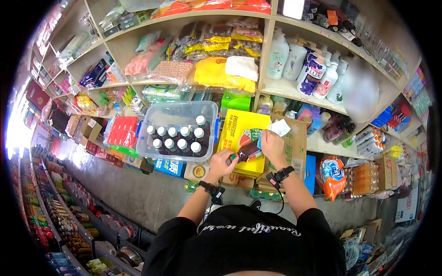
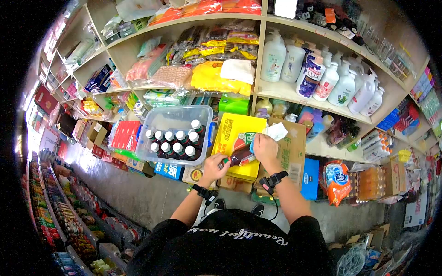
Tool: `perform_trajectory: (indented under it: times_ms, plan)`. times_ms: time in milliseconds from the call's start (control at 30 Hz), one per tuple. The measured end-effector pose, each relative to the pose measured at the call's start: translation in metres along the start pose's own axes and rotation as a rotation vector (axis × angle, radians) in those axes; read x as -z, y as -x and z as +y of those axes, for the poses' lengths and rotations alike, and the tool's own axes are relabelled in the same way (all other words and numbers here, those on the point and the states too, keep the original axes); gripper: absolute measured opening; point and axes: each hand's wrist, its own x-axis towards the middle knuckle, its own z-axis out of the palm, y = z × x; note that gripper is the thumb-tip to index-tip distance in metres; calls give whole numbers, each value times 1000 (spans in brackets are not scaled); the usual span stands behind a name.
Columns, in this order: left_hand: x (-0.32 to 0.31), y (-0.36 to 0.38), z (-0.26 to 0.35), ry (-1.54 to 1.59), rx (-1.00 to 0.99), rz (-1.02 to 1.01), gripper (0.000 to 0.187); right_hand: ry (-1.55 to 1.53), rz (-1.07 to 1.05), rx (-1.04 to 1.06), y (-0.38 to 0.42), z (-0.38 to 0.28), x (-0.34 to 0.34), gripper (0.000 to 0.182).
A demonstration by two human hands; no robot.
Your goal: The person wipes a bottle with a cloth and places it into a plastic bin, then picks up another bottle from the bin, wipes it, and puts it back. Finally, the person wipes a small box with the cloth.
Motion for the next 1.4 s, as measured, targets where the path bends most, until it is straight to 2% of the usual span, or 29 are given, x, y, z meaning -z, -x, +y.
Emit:
perform_trajectory:
  times_ms: [100, 300, 400, 500, 800, 900, 1100, 1200, 1333, 1367, 1400]
  plan:
    - [0, -1, 0, -8, 2, -1, 16, 100, 47, -78, -1, -5, -10, 39]
    - [0, -2, 0, -19, 23, -19, 17, 283, -9, -151, -6, -19, -11, 36]
    - [-1, -1, -1, -30, 15, -12, 18, 347, -65, -184, -7, -24, -9, 40]
    - [0, -1, -1, -32, 20, -15, 19, 347, -98, -143, -8, -26, -6, 30]
    - [-1, -1, -1, -23, 9, -2, 19, 504, -223, -164, -15, -21, -15, 36]
    - [0, -1, -1, -29, -1, -7, 19, 498, -200, -143, -12, -27, -9, 36]
    - [0, 3, 0, -49, -31, 2, 19, 510, -3, -94, 0, -25, -16, 37]
    - [-1, -1, -1, -34, -50, -1, 19, 533, 163, 40, 5, -21, -19, 35]
    - [2, 0, 1, -45, -37, -30, 20, 425, 179, 6, 10, -22, -19, 32]
    - [1, 0, 0, -42, -48, -22, 20, 400, 60, -44, 12, -23, -16, 30]
    - [1, -1, -1, -41, -46, -30, 20, 381, 97, -20, 15, -24, -15, 31]
